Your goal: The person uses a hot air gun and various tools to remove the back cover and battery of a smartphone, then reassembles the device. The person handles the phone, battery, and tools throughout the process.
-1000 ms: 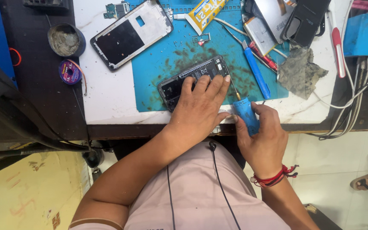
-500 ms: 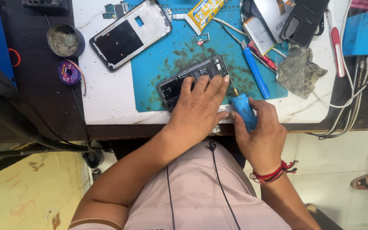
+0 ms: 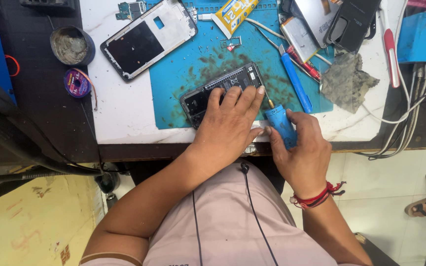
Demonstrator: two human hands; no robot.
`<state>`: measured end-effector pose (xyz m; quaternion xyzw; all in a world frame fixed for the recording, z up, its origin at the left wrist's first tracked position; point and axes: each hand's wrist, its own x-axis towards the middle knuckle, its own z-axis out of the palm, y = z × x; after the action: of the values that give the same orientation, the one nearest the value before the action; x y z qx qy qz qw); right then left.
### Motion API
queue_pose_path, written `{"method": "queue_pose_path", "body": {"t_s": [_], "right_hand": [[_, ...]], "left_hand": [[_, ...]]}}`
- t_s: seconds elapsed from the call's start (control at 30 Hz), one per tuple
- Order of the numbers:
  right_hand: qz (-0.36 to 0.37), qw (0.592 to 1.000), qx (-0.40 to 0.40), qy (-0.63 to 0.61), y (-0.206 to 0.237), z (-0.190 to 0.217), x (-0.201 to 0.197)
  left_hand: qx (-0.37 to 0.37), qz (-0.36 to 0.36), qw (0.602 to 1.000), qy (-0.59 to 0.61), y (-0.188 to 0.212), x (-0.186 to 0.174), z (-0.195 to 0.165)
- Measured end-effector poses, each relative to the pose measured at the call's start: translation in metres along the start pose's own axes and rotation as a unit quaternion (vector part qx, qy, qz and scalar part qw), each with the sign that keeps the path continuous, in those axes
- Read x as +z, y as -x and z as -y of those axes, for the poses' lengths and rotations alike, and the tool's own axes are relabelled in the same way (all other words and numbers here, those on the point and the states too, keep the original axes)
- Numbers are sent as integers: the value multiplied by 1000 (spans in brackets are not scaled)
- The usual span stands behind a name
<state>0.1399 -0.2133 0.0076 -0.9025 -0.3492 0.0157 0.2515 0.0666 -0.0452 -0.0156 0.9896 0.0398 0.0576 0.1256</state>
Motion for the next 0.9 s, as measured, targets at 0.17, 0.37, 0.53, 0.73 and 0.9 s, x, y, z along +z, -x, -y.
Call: {"method": "queue_pose_path", "body": {"t_s": [0.17, 0.37, 0.53, 0.73, 0.9], "right_hand": [[8, 1000, -16, 4, -4, 0, -2], [12, 1000, -11, -8, -6, 0, 1], [-6, 998, 7, -63, -1, -5, 1], [-12, 997, 15, -75, 5, -22, -7], [-37, 997, 28, -54, 9, -47, -16]], "left_hand": [[0, 9, 1000, 22, 3, 0, 1], [7, -8, 998, 64, 8, -1, 3], [-19, -52, 993, 107, 20, -6, 16], [-83, -67, 990, 93, 26, -3, 40], [2, -43, 990, 131, 27, -7, 56]]}}
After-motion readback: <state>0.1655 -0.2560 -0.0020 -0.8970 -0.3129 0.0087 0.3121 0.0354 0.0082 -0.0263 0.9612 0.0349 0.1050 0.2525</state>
